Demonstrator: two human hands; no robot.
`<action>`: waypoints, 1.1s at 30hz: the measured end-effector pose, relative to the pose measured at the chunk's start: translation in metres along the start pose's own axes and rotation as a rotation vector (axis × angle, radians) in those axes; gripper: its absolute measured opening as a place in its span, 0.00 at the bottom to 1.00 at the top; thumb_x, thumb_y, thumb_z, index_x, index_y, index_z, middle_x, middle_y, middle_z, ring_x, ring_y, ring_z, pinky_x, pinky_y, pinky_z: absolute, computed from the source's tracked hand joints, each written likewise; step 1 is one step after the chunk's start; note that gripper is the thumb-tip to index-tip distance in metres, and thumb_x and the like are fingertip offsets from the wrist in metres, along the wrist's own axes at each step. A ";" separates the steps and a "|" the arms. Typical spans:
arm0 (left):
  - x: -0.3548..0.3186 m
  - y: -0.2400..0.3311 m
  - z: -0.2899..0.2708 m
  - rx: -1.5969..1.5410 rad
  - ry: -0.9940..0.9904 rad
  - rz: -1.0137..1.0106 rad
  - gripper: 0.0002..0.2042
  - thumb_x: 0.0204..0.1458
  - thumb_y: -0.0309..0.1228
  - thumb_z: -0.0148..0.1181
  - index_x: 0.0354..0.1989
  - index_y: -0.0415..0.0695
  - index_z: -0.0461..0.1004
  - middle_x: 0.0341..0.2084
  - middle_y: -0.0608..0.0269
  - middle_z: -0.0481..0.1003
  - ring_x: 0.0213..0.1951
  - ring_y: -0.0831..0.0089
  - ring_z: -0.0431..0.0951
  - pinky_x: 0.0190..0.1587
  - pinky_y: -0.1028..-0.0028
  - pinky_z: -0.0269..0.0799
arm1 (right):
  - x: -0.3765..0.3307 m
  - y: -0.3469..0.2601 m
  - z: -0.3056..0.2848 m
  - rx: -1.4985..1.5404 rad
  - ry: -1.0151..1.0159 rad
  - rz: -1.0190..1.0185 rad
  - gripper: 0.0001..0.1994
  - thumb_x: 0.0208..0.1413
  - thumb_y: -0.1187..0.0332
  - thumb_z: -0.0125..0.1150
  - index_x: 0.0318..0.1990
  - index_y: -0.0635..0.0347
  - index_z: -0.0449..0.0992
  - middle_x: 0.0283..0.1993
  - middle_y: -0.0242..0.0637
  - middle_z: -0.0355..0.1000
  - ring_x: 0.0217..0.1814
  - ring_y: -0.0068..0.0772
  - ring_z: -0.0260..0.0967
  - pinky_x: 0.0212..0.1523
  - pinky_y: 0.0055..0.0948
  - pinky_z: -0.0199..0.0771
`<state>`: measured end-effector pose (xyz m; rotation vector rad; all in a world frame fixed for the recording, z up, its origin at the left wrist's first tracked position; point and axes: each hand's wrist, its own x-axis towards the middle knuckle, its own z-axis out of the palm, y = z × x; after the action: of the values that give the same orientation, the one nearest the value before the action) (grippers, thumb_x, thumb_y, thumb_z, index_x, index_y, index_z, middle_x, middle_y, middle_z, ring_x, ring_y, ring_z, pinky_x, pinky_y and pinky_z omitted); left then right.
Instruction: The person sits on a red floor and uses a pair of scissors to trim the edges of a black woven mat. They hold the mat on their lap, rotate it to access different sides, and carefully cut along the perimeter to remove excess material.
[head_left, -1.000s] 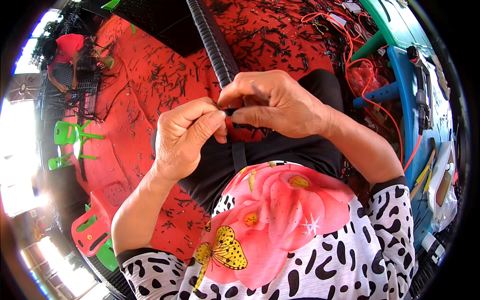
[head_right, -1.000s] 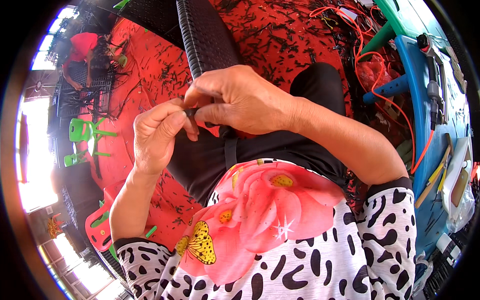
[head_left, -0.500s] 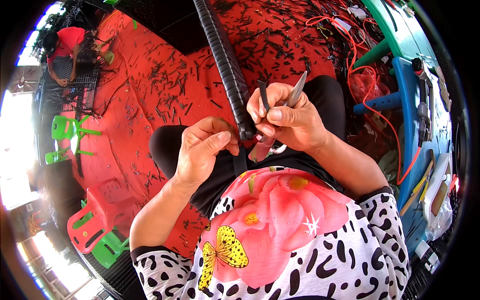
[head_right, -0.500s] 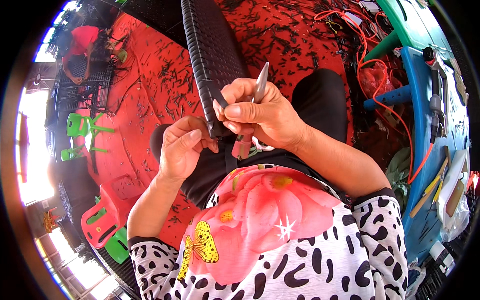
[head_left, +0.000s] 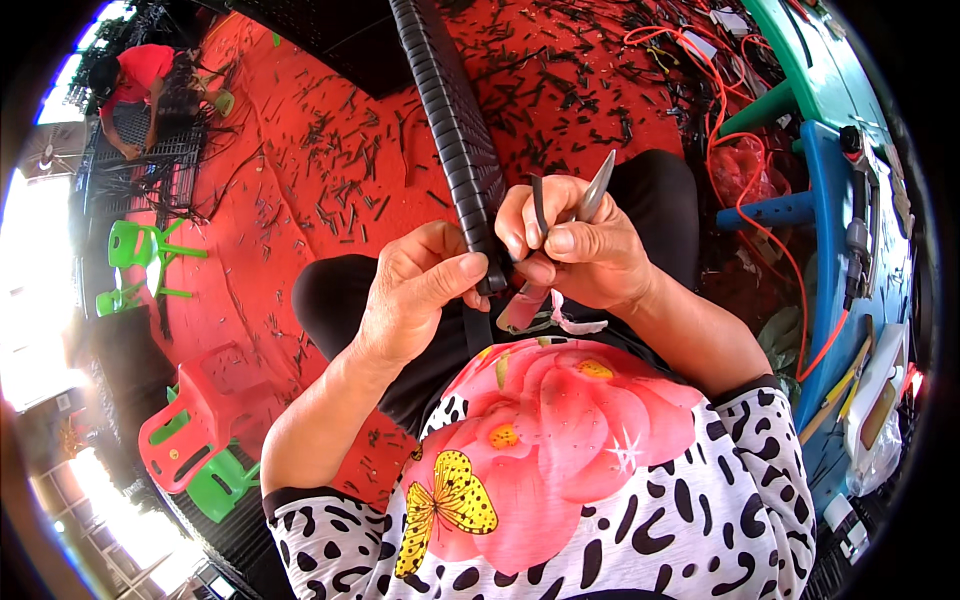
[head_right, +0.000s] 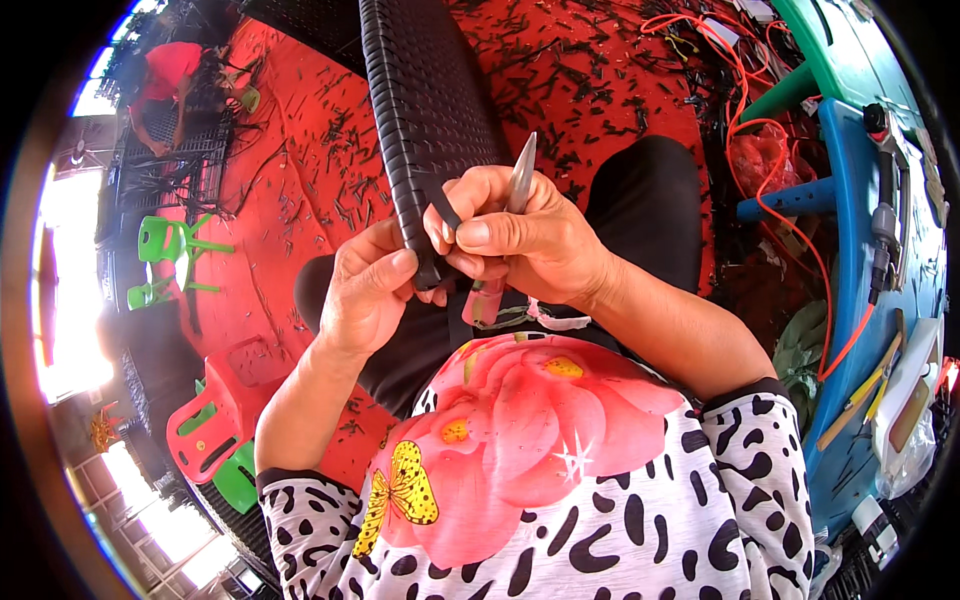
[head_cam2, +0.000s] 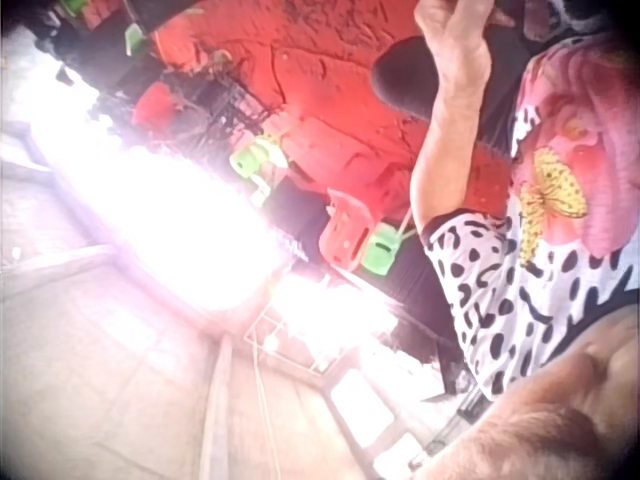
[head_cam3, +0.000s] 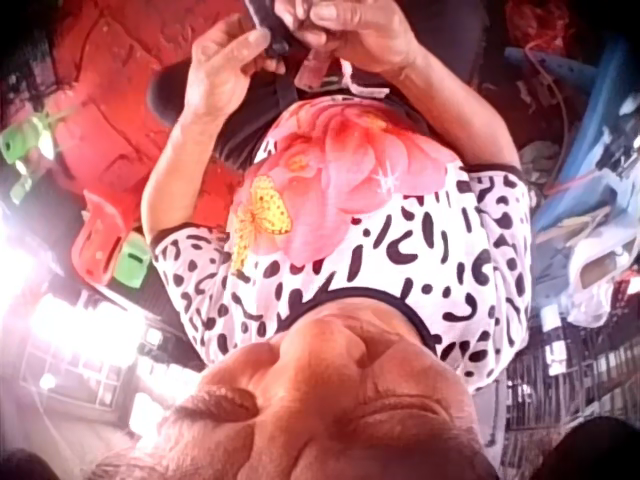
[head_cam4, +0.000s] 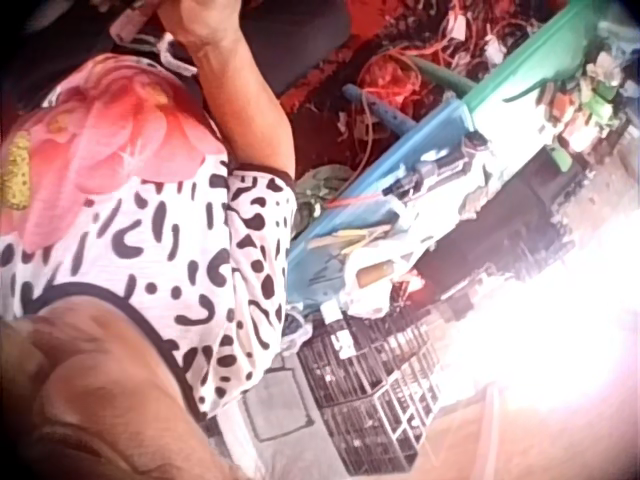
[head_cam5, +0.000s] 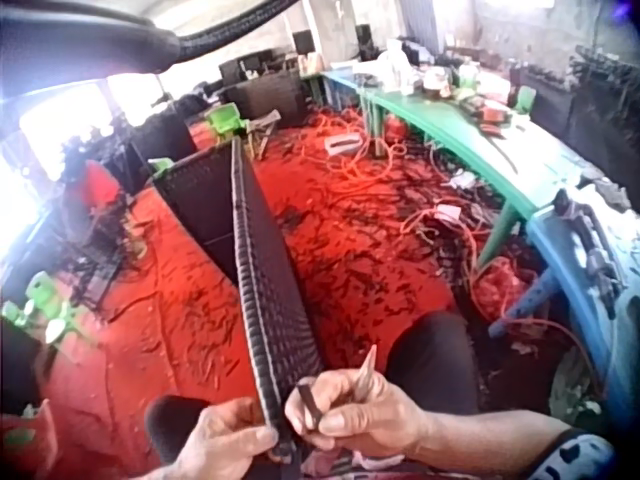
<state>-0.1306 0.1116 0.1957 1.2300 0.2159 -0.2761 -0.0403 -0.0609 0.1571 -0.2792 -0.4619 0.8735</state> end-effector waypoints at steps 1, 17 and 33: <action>0.000 0.001 0.001 0.007 0.007 -0.008 0.16 0.52 0.36 0.56 0.41 0.34 0.69 0.29 0.58 0.74 0.29 0.72 0.75 0.33 0.72 0.73 | 0.000 0.000 0.000 0.006 0.002 0.005 0.04 0.52 0.73 0.59 0.34 0.61 0.72 0.34 0.39 0.68 0.24 0.21 0.60 0.21 0.16 0.54; 0.003 -0.012 0.002 -0.149 -0.025 0.104 0.11 0.50 0.33 0.60 0.31 0.38 0.67 0.25 0.62 0.72 0.26 0.76 0.72 0.33 0.75 0.71 | 0.003 -0.006 -0.001 -0.027 0.026 0.051 0.03 0.53 0.72 0.58 0.34 0.60 0.72 0.32 0.40 0.70 0.24 0.21 0.63 0.18 0.16 0.52; -0.003 -0.013 -0.005 -0.161 -0.103 0.116 0.14 0.46 0.32 0.63 0.34 0.35 0.66 0.29 0.60 0.71 0.30 0.73 0.73 0.37 0.75 0.71 | -0.012 -0.001 -0.009 0.122 0.001 0.066 0.03 0.52 0.71 0.58 0.33 0.58 0.73 0.38 0.42 0.68 0.30 0.27 0.67 0.19 0.16 0.53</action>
<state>-0.1376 0.1124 0.1839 1.0611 0.0753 -0.2164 -0.0418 -0.0713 0.1465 -0.1836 -0.3986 0.9622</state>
